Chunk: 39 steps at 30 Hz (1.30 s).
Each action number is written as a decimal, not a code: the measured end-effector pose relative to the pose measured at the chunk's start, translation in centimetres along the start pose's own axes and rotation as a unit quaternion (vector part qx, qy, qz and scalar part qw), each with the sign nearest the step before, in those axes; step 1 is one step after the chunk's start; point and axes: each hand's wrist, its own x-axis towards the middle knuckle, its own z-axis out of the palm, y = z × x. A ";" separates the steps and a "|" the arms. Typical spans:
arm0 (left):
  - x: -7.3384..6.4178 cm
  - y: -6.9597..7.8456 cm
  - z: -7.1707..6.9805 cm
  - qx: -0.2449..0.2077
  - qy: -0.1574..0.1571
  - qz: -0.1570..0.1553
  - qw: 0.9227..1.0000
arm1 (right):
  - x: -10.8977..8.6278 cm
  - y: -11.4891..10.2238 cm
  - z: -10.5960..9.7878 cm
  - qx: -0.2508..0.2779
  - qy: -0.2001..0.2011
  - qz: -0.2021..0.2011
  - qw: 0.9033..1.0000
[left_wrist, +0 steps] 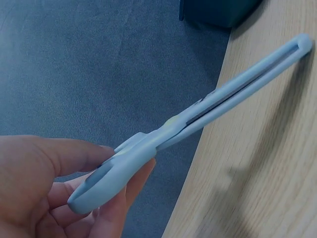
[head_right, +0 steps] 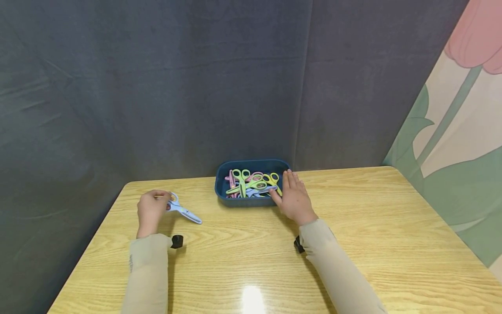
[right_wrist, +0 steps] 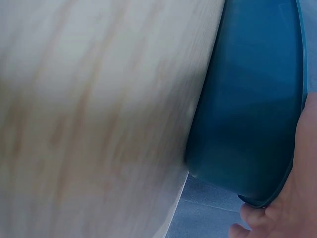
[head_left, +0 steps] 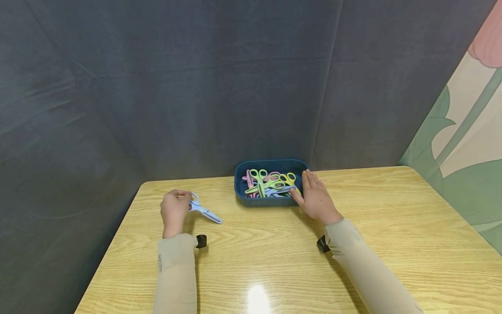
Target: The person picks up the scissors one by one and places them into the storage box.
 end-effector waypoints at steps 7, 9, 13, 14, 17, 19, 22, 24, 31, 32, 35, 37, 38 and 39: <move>-0.1 0.4 0.2 -0.026 -0.011 0.010 1.000 | 0.0 0.1 0.1 -0.003 0.000 0.000 1.000; -0.1 0.5 0.2 -0.033 -0.012 0.015 0.999 | 0.0 0.1 0.0 -0.002 0.001 0.000 1.000; -0.1 0.8 0.4 -0.050 -0.016 0.022 0.998 | -0.1 0.1 0.0 0.000 0.000 0.002 1.000; -0.2 1.0 0.4 -0.058 -0.016 0.023 0.998 | -0.1 0.1 0.0 0.000 0.000 0.002 1.000; -0.3 1.3 0.6 -0.091 -0.023 0.024 0.995 | -0.1 0.1 0.1 0.001 -0.001 0.003 1.000; -0.3 1.5 0.7 -0.114 -0.031 0.024 0.993 | -0.1 0.1 0.1 0.001 -0.001 0.004 1.000; -0.4 1.8 0.9 -0.144 -0.049 0.021 0.988 | -0.1 0.2 0.1 0.002 -0.001 0.004 1.000; -0.5 2.0 1.0 -0.164 -0.059 0.018 0.985 | -0.1 0.1 0.1 0.003 -0.001 0.003 1.000; -0.7 2.7 1.6 -0.219 -0.070 0.008 0.973 | 0.0 0.0 -0.1 0.002 -0.005 0.001 1.000; -0.7 2.8 1.6 -0.224 -0.070 0.007 0.972 | 0.0 0.0 -0.1 0.001 -0.005 0.001 1.000; -0.8 3.0 1.9 -0.243 -0.071 0.003 0.967 | -0.1 0.0 0.0 0.005 0.002 0.001 1.000; -0.8 3.1 2.1 -0.261 -0.075 0.000 0.962 | -0.1 0.0 0.1 0.007 0.007 0.000 1.000; -0.8 3.2 2.1 -0.269 -0.077 -0.003 0.960 | -0.1 0.0 0.1 0.008 0.008 0.000 1.000; -0.9 3.2 2.2 -0.277 -0.079 -0.005 0.958 | -0.1 0.0 0.1 0.009 0.009 0.000 1.000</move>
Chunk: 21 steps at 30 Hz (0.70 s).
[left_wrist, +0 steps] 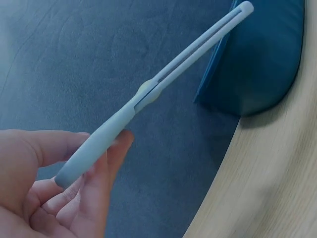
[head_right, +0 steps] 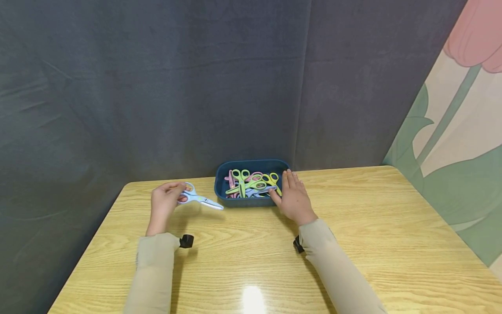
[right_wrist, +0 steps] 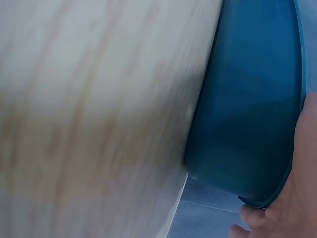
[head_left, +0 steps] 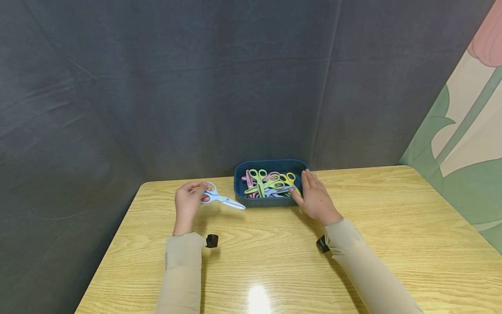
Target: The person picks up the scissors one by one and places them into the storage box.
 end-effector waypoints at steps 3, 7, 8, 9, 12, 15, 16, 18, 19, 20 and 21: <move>0.0 0.0 0.3 -0.018 -0.005 -0.005 1.000 | 0.0 0.1 0.0 -0.001 -0.004 0.001 1.000; 0.0 -0.1 0.6 -0.035 -0.009 -0.014 0.999 | 0.1 0.1 0.0 -0.002 -0.007 0.000 1.000; -0.1 -0.1 0.6 -0.037 -0.010 -0.018 0.999 | 0.1 0.1 0.0 -0.003 -0.006 -0.001 1.000; -0.1 -0.1 0.7 -0.041 -0.011 -0.021 0.999 | 0.1 0.2 0.0 -0.003 -0.007 0.000 1.000; -0.2 0.0 0.8 -0.065 -0.016 -0.031 0.997 | 0.1 0.1 -0.1 -0.006 -0.006 -0.002 1.000; -0.3 0.1 1.1 -0.095 -0.021 -0.040 0.994 | 0.1 0.1 -0.1 -0.008 -0.004 -0.003 1.000; -0.3 0.1 1.2 -0.103 -0.022 -0.042 0.994 | 0.1 0.1 -0.1 -0.010 -0.003 -0.003 1.000; -0.4 0.0 1.5 -0.117 -0.022 -0.044 0.992 | 0.0 0.1 -0.1 -0.011 -0.003 -0.002 1.000; -0.4 0.0 1.6 -0.123 -0.021 -0.045 0.991 | 0.0 0.1 -0.1 -0.011 -0.003 -0.002 1.000; -0.4 -0.1 1.7 -0.127 -0.021 -0.045 0.991 | 0.0 0.0 -0.1 -0.010 -0.003 -0.001 1.000; -0.5 -0.2 1.9 -0.132 -0.020 -0.045 0.990 | 0.0 0.0 -0.1 -0.009 -0.003 -0.002 1.000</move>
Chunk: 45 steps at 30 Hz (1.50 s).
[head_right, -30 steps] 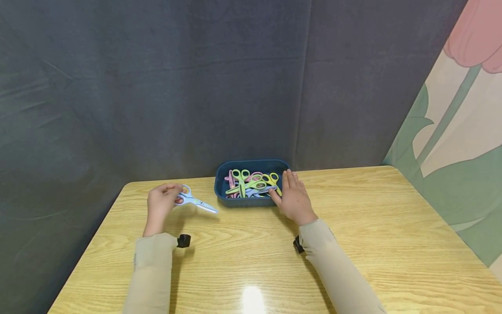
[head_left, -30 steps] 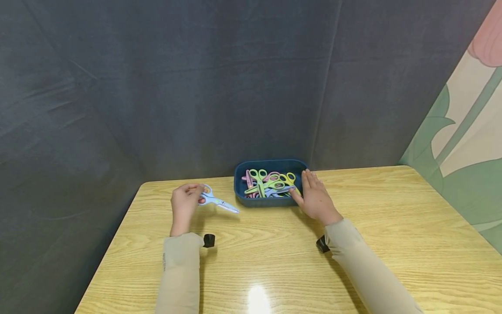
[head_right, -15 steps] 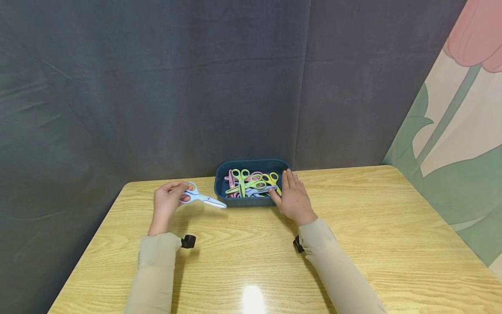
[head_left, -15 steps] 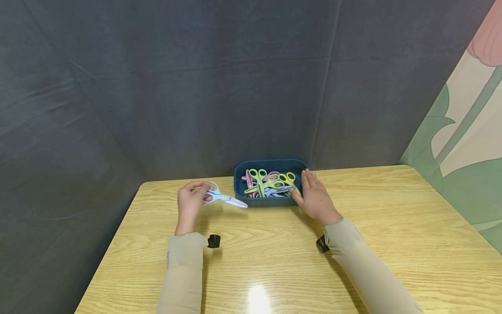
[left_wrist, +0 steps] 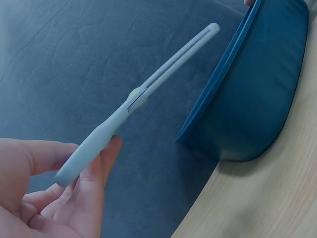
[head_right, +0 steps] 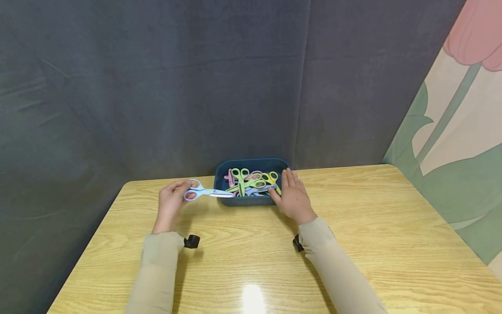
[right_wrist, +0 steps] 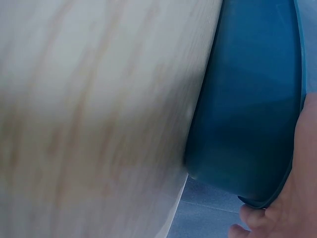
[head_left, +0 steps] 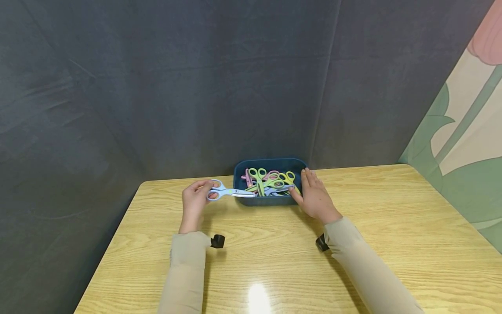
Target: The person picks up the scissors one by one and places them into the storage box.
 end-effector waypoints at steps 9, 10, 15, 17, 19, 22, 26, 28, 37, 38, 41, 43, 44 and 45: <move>-0.1 -0.8 0.9 -0.016 -0.003 0.006 1.000 | 0.1 -0.2 0.0 0.005 -0.002 0.002 1.000; -0.1 -0.9 1.0 -0.018 -0.005 0.005 1.000 | 0.1 -0.2 -0.1 0.006 -0.003 0.002 1.000; -0.2 -1.3 1.8 -0.034 -0.010 -0.003 0.999 | 0.1 -0.1 -0.1 0.006 -0.003 0.002 1.000; -0.3 -1.5 2.1 -0.044 -0.013 -0.010 0.999 | 0.0 -0.1 -0.1 0.004 -0.004 0.003 1.000; -0.4 -1.7 2.5 -0.051 -0.018 -0.017 0.998 | 0.0 0.0 -0.1 0.004 -0.003 0.003 1.000; -0.5 -1.9 2.9 -0.061 -0.025 -0.027 0.997 | 0.0 0.1 0.0 0.004 -0.004 0.004 1.000; -0.6 -2.2 3.4 -0.065 -0.029 -0.033 0.997 | 0.1 0.3 0.1 0.002 -0.005 0.004 1.000; -0.6 -2.3 3.6 -0.062 -0.029 -0.035 0.997 | 0.1 0.3 0.1 0.001 -0.003 0.004 1.000; -0.8 -3.1 4.7 -0.064 -0.031 -0.023 0.997 | 0.0 0.3 0.0 -0.005 -0.003 0.006 1.000; -0.8 -3.2 4.8 -0.062 -0.030 -0.021 0.997 | 0.0 0.2 -0.1 -0.003 -0.004 0.006 1.000; -0.8 -3.4 5.3 -0.058 -0.031 -0.019 0.998 | 0.0 0.1 -0.2 -0.004 -0.009 0.006 1.000; -0.8 -3.5 5.6 -0.054 -0.038 -0.021 0.998 | -0.1 0.2 -0.2 -0.008 -0.012 0.008 1.000; -0.7 -3.6 5.8 -0.051 -0.041 -0.021 0.998 | -0.1 0.2 -0.1 -0.008 -0.014 0.009 1.000; -0.7 -3.6 6.0 -0.048 -0.043 -0.021 0.998 | -0.1 0.2 -0.1 -0.008 -0.014 0.009 1.000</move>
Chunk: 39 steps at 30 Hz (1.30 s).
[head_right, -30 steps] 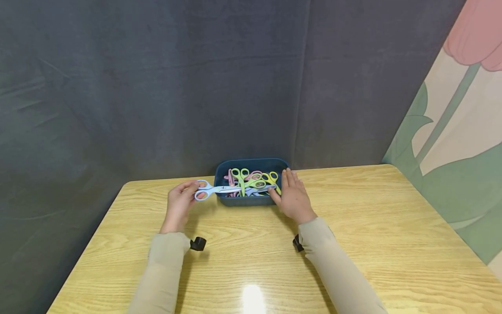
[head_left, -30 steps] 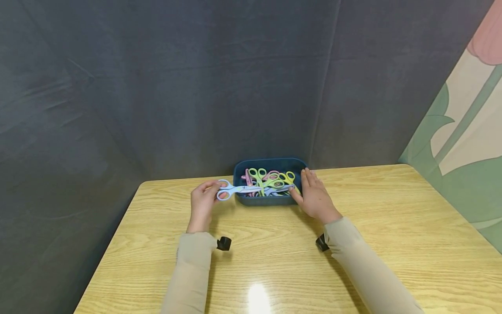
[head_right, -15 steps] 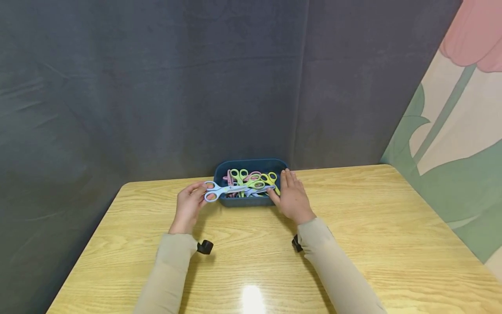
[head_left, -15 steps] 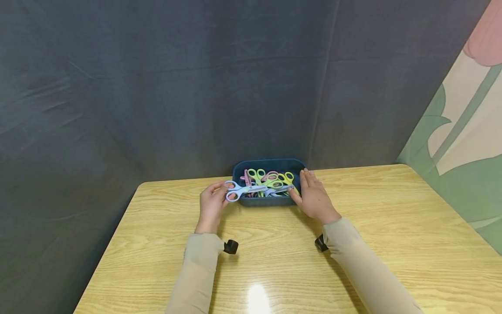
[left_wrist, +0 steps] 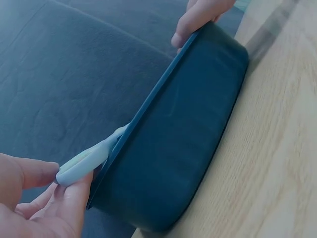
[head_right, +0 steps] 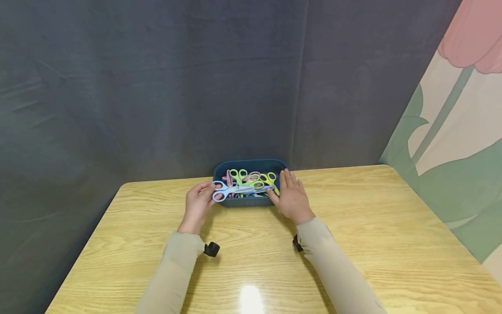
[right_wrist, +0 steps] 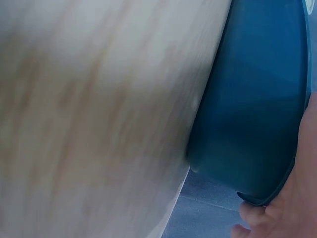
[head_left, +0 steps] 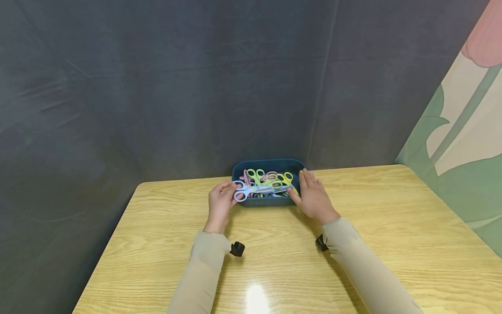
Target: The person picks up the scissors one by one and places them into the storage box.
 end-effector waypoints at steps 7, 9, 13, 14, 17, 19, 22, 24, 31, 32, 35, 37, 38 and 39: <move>0.6 0.3 1.4 0.040 -0.017 0.010 0.999 | 0.1 0.2 0.1 0.004 0.006 -0.001 1.000; 0.8 0.4 1.6 0.055 -0.022 0.018 0.998 | 0.2 0.2 0.3 0.004 0.007 -0.002 1.000; 1.4 0.2 2.0 0.084 -0.032 0.027 0.996 | 0.1 0.0 0.2 0.009 0.002 -0.002 1.000; 1.5 0.2 2.0 0.092 -0.036 0.029 0.995 | 0.1 -0.1 0.2 0.011 0.001 -0.002 1.000; 1.9 0.3 2.5 0.128 -0.050 0.036 0.990 | 0.1 -0.2 0.0 0.012 0.000 -0.003 1.000; 1.9 0.4 2.8 0.163 -0.055 0.044 0.984 | 0.1 -0.1 0.0 0.010 0.001 -0.003 1.000; 1.9 0.6 3.3 0.210 -0.058 0.053 0.975 | 0.1 0.0 0.0 0.007 0.005 -0.003 1.000; 2.0 0.6 3.6 0.236 -0.058 0.059 0.968 | 0.1 0.1 0.0 0.007 0.004 -0.003 1.000; 1.7 0.6 3.9 0.324 -0.044 0.088 0.941 | 0.1 0.2 0.0 0.011 0.001 -0.001 1.000; 1.7 0.5 3.9 0.335 -0.040 0.094 0.937 | 0.1 0.1 0.0 0.011 0.002 -0.001 1.000; 1.5 0.4 4.1 0.362 -0.033 0.111 0.925 | 0.1 0.1 0.0 0.010 0.004 -0.002 1.000; 1.4 0.4 4.2 0.373 -0.030 0.116 0.920 | 0.1 0.1 0.0 0.009 0.005 -0.002 1.000; 1.3 0.4 4.3 0.377 -0.030 0.116 0.918 | 0.0 0.1 -0.1 0.009 0.005 -0.002 1.000; 1.2 0.4 4.3 0.381 -0.029 0.117 0.917 | 0.0 0.1 -0.1 0.008 0.005 -0.001 1.000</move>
